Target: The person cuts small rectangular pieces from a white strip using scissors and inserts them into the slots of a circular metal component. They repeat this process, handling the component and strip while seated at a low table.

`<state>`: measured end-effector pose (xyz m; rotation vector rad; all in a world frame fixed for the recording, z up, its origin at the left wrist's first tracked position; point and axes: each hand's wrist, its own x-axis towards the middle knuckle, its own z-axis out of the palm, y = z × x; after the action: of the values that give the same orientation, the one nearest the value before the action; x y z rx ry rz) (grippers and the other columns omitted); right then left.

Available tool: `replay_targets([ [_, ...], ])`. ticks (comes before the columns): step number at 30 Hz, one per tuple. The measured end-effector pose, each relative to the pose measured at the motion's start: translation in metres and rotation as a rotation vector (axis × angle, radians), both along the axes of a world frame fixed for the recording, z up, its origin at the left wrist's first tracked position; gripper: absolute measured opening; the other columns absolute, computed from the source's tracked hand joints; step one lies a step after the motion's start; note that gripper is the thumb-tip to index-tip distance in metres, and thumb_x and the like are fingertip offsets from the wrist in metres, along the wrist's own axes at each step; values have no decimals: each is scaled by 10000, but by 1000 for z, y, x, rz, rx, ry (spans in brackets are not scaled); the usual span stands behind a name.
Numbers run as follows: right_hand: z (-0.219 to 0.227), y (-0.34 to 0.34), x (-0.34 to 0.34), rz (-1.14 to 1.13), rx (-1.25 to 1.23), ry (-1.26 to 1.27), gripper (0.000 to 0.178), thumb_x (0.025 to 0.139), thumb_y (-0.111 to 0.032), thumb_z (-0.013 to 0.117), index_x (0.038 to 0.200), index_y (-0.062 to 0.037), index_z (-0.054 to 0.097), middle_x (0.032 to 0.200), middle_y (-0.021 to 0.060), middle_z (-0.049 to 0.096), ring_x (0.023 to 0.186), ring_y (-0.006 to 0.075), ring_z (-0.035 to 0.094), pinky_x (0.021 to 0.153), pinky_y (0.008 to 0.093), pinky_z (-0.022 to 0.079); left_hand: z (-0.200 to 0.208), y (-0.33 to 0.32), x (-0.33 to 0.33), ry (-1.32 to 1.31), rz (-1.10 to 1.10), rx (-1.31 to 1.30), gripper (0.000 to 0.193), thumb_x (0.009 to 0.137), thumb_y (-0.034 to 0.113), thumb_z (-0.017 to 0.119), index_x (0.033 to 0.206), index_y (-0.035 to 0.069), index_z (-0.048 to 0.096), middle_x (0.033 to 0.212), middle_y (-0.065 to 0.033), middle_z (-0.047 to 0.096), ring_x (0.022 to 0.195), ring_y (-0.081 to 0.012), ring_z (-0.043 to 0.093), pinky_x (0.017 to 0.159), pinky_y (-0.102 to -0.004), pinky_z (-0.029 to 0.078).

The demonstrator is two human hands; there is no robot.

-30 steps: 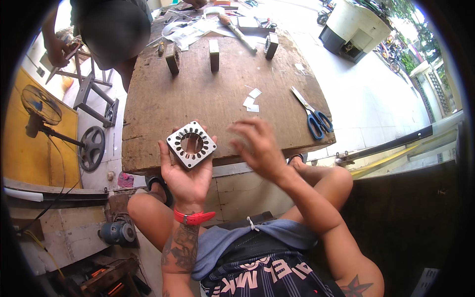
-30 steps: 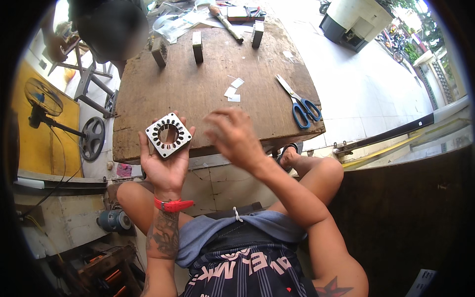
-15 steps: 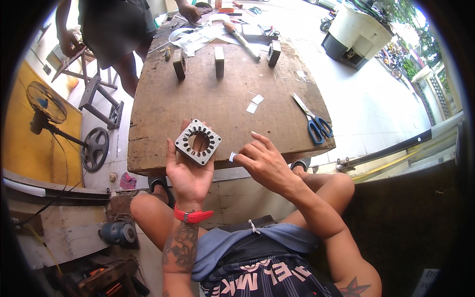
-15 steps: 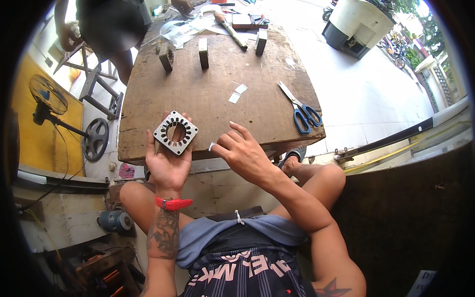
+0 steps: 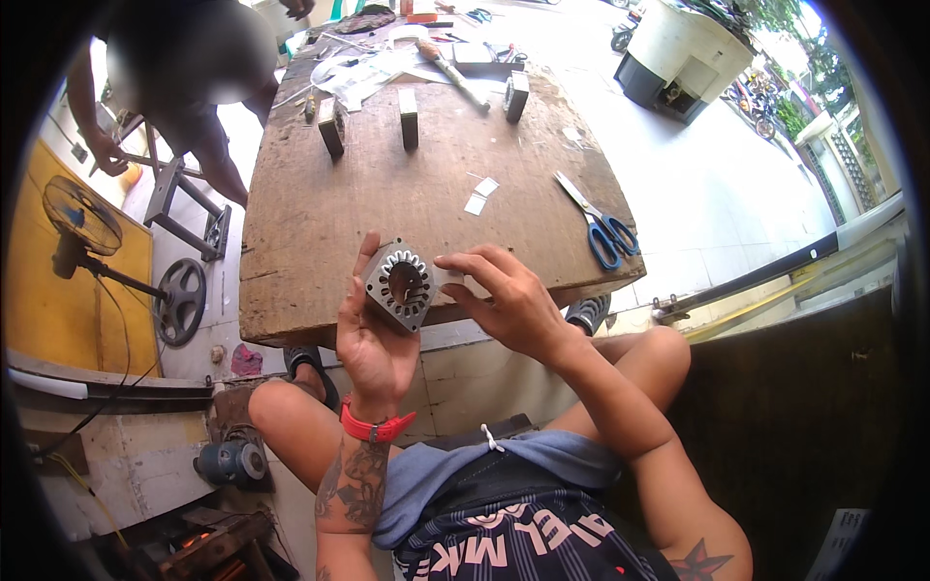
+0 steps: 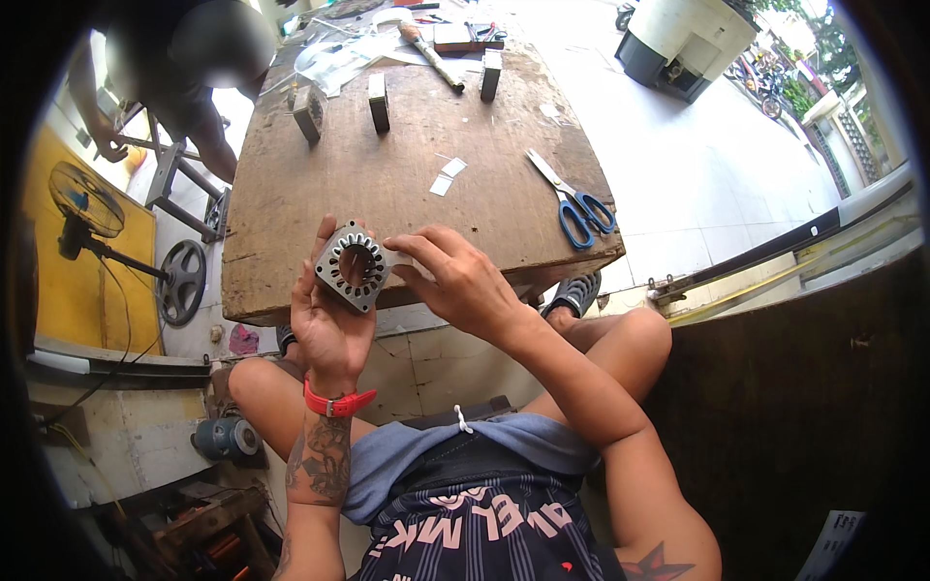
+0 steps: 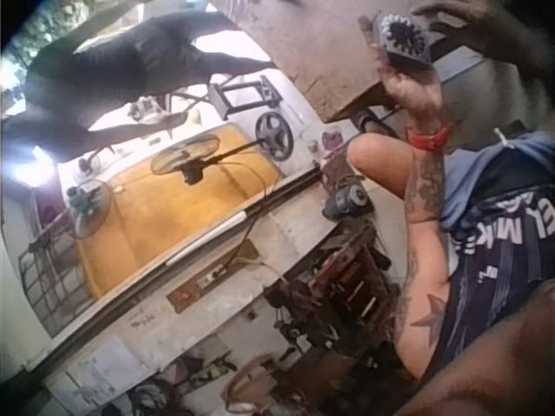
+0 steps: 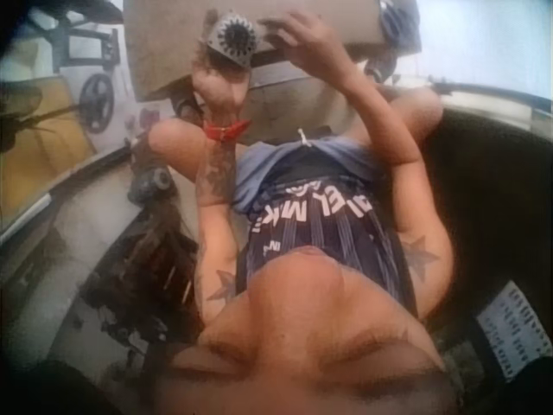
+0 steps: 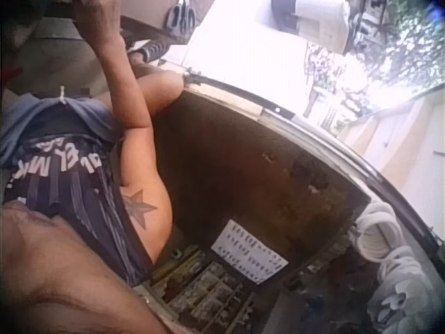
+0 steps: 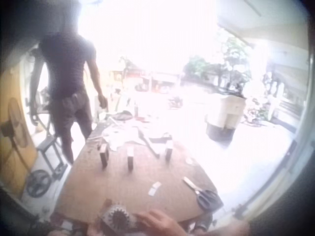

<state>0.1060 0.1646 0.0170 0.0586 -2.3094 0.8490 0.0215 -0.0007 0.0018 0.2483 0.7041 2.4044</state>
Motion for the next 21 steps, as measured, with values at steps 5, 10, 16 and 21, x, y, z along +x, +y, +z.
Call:
replay_targets([
  [5, -2, 2, -4, -39, 206, 68, 271, 843, -106, 815, 1088, -95, 699, 1018, 93, 677, 945, 291, 689, 811, 403, 581, -2, 0, 4, 11, -29, 10, 614, 1109, 409, 441, 1622, 79, 372, 1491, -111, 561, 1366, -219, 551, 1178, -411, 426],
  [10, -3, -3, -6, 37, 178, 25, 306, 796, -41, 846, 1072, -106, 732, 994, 84, 691, 908, 271, 696, 767, 390, 592, -2, -3, 7, 54, -41, 26, 630, 1106, 421, 433, 1629, 78, 363, 1563, -166, 516, 1417, -250, 526, 1217, -411, 393],
  [16, 3, -4, -5, 107, 258, -23, 331, 810, -78, 819, 1125, -118, 724, 1027, 75, 678, 926, 262, 694, 796, 396, 588, -2, -10, 4, 73, -18, -10, 635, 1099, 426, 441, 1632, 90, 364, 1563, -167, 515, 1423, -247, 520, 1217, -414, 392],
  [21, 3, -8, -4, 63, 140, -33, 382, 830, -25, 830, 1194, -95, 737, 1049, 100, 725, 909, 293, 725, 789, 403, 613, 0, -10, 5, 64, -14, 6, 643, 1096, 439, 435, 1635, 97, 355, 1588, -191, 488, 1442, -265, 504, 1221, -421, 387],
])
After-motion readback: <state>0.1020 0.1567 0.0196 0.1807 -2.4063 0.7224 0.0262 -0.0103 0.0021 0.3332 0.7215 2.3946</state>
